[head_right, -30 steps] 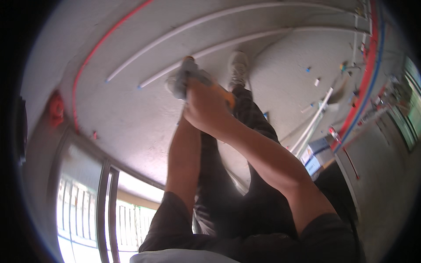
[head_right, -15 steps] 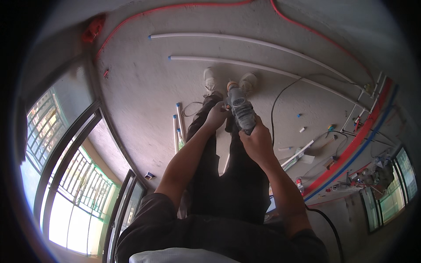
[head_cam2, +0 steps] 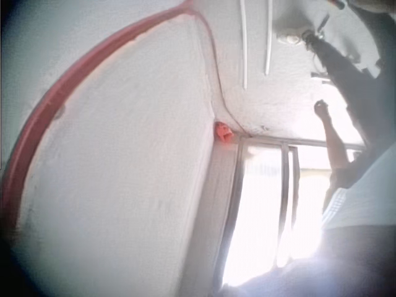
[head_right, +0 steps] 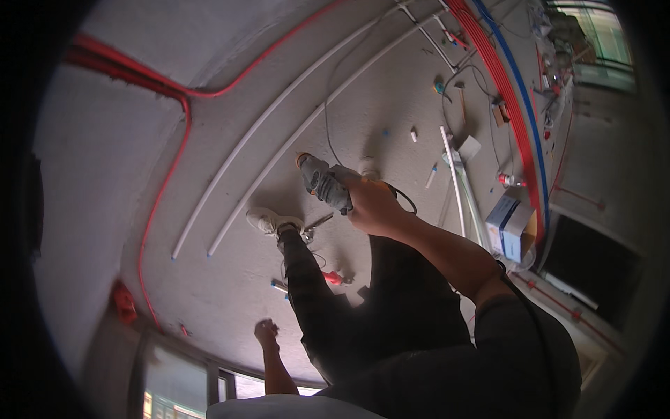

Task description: The person secures white PVC pipes to a concrete wall using a hammer and plastic anchors. They then use a rotary hammer drill to create holes and continue fastening additional pipes along the wall.

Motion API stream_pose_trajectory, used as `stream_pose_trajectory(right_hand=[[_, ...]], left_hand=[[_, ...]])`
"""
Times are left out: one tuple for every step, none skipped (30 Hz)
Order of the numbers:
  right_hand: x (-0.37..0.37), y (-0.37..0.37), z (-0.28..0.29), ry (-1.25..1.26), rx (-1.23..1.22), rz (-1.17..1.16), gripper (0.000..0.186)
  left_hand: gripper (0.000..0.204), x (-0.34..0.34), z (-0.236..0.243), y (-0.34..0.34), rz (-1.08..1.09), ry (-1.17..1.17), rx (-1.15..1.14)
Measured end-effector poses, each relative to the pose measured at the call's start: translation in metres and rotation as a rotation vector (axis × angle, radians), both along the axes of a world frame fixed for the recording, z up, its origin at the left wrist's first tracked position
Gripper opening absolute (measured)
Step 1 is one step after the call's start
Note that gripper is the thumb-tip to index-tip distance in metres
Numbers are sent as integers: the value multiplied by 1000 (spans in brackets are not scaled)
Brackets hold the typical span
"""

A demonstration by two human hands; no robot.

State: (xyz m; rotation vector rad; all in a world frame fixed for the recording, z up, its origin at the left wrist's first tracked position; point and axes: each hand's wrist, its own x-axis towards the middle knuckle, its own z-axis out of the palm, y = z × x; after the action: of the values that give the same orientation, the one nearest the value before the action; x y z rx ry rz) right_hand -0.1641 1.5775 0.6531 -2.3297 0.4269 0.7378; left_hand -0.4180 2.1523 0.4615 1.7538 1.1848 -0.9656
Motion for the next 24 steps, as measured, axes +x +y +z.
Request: stream_pose_trajectory(right_hand=[[-8,-18,8,20,31,-128,42],[-6,-34,19,35,91,-234,41],[-12,-54,24,60,146,-341,40],[-33,-84,24,62,124,-385,42],[-51,-106,20,35,173,-507,42],[-62,-124,14,-3,224,-606,43],[-72,-143,8,-35,284,-712,43],[-89,-162,6,-1,341,-821,47],[-116,-181,-13,-103,549,-1004,40],[-121,-197,-20,-103,761,-1149,35],[-133,-218,-11,-86,935,-1307,31],[-144,-244,6,-111,1021,-1508,29],[-157,-269,17,-138,1101,-1714,28],[-183,-295,19,-264,1179,-1857,27],[-198,-324,26,-296,1240,-1977,26],[-212,-355,36,-332,1295,-2093,25],[-226,-382,46,-368,1346,-2206,25],[-252,-407,57,-440,1319,-2259,23],[-275,-427,63,-499,1248,-2320,23],[-298,-443,68,-554,1183,-2341,23],[-312,-459,75,-603,1122,-2350,23],[-324,-477,82,-663,1097,-2349,23],[-340,-497,89,-717,1060,-2351,23],[-357,-512,95,-764,1020,-2360,24]], left_hand=[[13,-14,13,10,-74,27,14],[9,-30,33,17,20,34,73],[7,-36,57,16,13,70,84],[9,-52,62,15,-21,140,56],[8,-77,70,32,-64,24,-16],[8,-69,88,5,-47,153,87],[7,-64,101,-14,-50,205,158],[7,-53,105,-33,-72,159,141],[7,-41,107,-54,-100,116,121],[9,-14,112,-72,-148,-50,116],[11,17,103,-120,-213,-178,80],[14,48,100,-200,-268,-303,32],[24,78,100,-285,-316,-449,-131],[31,113,116,-401,-309,-309,-162],[35,131,113,-471,-213,-169,-274],[47,131,85,-517,-171,-70,-432],[60,131,55,-563,-126,44,-586],[72,126,21,-616,-109,189,-734],[79,120,14,-685,-58,314,-754],[81,113,23,-751,-25,440,-865],[77,107,9,-797,30,509,-1008],[73,102,-10,-835,95,581,-1152],[69,100,-22,-869,195,488,-1211],[65,101,-33,-896,297,398,-1259]])
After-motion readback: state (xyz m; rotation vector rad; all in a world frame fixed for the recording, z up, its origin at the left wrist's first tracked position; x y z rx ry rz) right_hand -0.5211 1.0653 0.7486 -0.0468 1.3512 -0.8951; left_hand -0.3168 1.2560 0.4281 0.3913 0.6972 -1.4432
